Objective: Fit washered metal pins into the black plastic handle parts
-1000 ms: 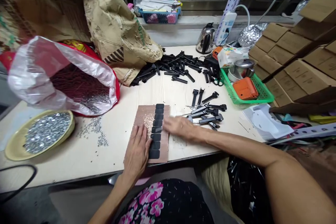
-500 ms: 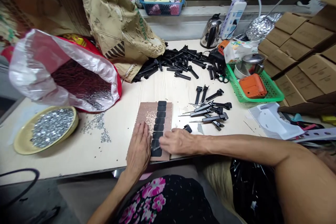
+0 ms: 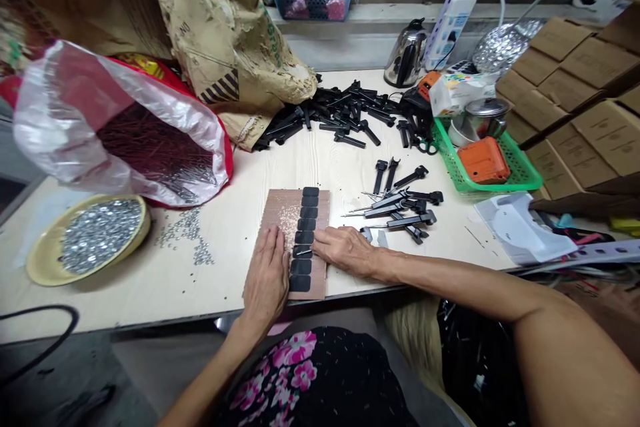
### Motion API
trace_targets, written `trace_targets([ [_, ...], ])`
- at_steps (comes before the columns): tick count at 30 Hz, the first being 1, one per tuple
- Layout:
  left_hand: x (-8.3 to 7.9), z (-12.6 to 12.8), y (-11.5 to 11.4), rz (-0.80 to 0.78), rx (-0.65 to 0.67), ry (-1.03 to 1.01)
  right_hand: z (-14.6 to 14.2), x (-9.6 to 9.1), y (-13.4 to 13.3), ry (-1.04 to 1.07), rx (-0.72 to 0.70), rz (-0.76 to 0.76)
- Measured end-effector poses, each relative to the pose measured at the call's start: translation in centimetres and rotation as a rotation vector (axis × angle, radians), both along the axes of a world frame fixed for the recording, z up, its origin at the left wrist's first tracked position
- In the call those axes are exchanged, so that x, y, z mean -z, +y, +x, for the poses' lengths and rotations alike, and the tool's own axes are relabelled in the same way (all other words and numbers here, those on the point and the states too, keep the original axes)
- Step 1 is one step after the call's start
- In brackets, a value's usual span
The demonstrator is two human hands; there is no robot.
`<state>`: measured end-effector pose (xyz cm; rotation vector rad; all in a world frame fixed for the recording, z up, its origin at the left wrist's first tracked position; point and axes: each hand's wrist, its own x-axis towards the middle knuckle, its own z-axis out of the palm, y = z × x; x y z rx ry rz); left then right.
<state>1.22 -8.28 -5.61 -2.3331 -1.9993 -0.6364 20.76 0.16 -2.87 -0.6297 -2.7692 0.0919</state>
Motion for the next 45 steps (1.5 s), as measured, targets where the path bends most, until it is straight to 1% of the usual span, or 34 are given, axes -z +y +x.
trace_targets([
  [2, 0.0, -0.1, 0.0, 0.009, 0.009, -0.004, -0.2, -0.5, 0.8, 0.008, 0.021, -0.025],
  [4, 0.1, -0.2, 0.0, 0.041, 0.027, -0.016, -0.2, -1.3, 0.7, -0.007, 0.020, -0.023],
  [6, 0.3, -0.4, 0.2, 0.099, 0.046, -0.024, -0.2, -2.1, -0.5, -0.047, -0.009, 0.012],
  [9, 0.9, -0.8, 0.8, 0.150, 0.101, -0.030, -0.1, -2.0, -2.4, -0.113, -0.073, 0.064],
  [10, 1.1, -1.0, 1.1, 0.162, 0.121, -0.027, 0.2, -1.9, -2.6, -0.127, -0.037, 0.072],
  [11, 1.3, -1.1, 1.4, 0.178, 0.136, -0.021, 0.6, -1.8, -2.5, -0.128, 0.032, 0.082],
  [13, 1.6, -1.2, 1.6, 0.198, 0.166, -0.011, 2.1, -2.0, -1.6, -0.098, 0.267, 0.106],
  [15, 1.6, -1.3, 1.7, 0.212, 0.167, -0.004, 4.2, -2.8, -0.3, -0.051, 0.495, 0.123],
  [16, 1.5, -1.3, 1.6, 0.217, 0.160, 0.000, 5.3, -3.3, 0.3, -0.042, 0.564, 0.119],
  [17, 1.5, -1.2, 1.6, 0.222, 0.152, 0.005, 6.4, -3.9, 0.9, -0.051, 0.597, 0.105],
  [18, 1.4, -1.2, 1.5, 0.233, 0.150, 0.011, 7.5, -4.4, 1.3, -0.077, 0.601, 0.083],
  [21, 1.4, -1.4, 1.4, 0.261, 0.152, 0.007, 9.8, -5.3, 2.1, -0.240, 0.528, -0.014],
  [23, 1.5, -1.5, 1.4, 0.269, 0.158, -0.016, 10.7, -5.1, 2.3, -0.357, 0.488, -0.067],
  [26, 1.3, -1.2, 1.5, 0.264, 0.163, -0.048, 11.5, -4.3, 3.0, -0.464, 0.488, -0.125],
  [28, 0.7, -0.3, 1.8, 0.248, 0.142, -0.056, 11.8, -3.7, 3.8, -0.481, 0.518, -0.173],
  [30, -0.2, 1.2, 2.3, 0.220, 0.140, -0.062, 12.0, -3.4, 4.7, -0.468, 0.553, -0.181],
  [31, -0.8, 2.2, 2.7, 0.206, 0.164, -0.065, 12.1, -3.4, 5.3, -0.460, 0.562, -0.165],
  [34, -2.4, 5.4, 4.2, 0.183, 0.289, -0.072, 12.2, -3.4, 6.9, -0.450, 0.554, -0.112],
  [36, -3.0, 7.3, 5.4, 0.170, 0.361, -0.075, 12.1, -3.4, 7.8, -0.443, 0.522, -0.105],
  [38, -3.2, 8.8, 6.6, 0.157, 0.404, -0.071, 11.9, -3.2, 8.2, -0.429, 0.505, -0.088],
  [40, -3.2, 9.6, 7.7, 0.148, 0.418, -0.071, 11.6, -2.9, 8.4, -0.405, 0.494, -0.055],
  [42, -3.2, 9.9, 8.7, 0.142, 0.416, -0.078, 11.5, -2.5, 8.4, -0.372, 0.505, -0.022],
  [45, -3.6, 9.9, 9.9, 0.126, 0.409, -0.070, 12.1, -2.5, 8.5, -0.298, 0.574, 0.007],
])
